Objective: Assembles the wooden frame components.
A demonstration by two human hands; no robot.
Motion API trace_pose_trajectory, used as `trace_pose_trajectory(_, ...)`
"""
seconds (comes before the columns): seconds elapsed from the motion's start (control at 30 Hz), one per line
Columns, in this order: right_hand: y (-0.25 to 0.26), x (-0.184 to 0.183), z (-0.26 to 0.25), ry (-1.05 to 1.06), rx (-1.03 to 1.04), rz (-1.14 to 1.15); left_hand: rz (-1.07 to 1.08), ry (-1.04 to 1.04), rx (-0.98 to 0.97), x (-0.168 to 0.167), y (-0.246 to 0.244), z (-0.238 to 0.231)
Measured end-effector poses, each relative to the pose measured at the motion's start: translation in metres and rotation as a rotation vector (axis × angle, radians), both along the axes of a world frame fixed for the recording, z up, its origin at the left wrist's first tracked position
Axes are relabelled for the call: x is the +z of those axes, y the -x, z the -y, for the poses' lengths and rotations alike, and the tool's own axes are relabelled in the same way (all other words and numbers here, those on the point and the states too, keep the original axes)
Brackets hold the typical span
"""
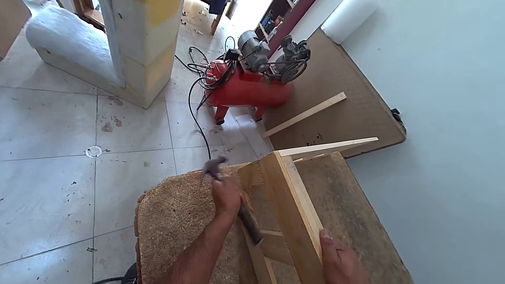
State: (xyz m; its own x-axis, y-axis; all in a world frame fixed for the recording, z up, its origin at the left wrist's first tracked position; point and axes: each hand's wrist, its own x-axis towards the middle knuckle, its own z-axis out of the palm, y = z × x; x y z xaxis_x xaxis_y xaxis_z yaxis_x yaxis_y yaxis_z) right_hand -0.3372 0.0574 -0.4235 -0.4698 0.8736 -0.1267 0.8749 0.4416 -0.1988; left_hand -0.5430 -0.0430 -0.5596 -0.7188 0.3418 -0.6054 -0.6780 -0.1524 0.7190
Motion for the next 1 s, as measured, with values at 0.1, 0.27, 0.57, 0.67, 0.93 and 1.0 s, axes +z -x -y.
trace_pose_trajectory(0.1,0.003,0.001,0.000,0.003,-0.020,0.000,-0.124,-0.018,-0.220,0.007,-0.010,0.006)
trace_pose_trajectory(0.27,0.003,0.002,0.002,-0.024,-0.036,0.025,-0.119,0.008,-0.075,0.022,-0.008,-0.003)
trace_pose_trajectory(0.57,0.003,0.000,-0.003,-0.001,-0.040,0.004,-0.099,-0.011,-0.107,0.014,0.006,0.004)
trace_pose_trajectory(0.67,0.003,0.003,-0.004,0.014,-0.038,0.006,-0.081,-0.033,-0.343,0.011,0.011,0.004)
trace_pose_trajectory(0.93,0.003,0.001,-0.011,0.009,-0.039,-0.012,0.006,-0.028,-0.267,0.010,-0.003,-0.013)
trace_pose_trajectory(1.0,0.002,0.000,-0.013,-0.002,-0.030,-0.010,-0.018,-0.038,-0.048,0.010,-0.005,-0.010)
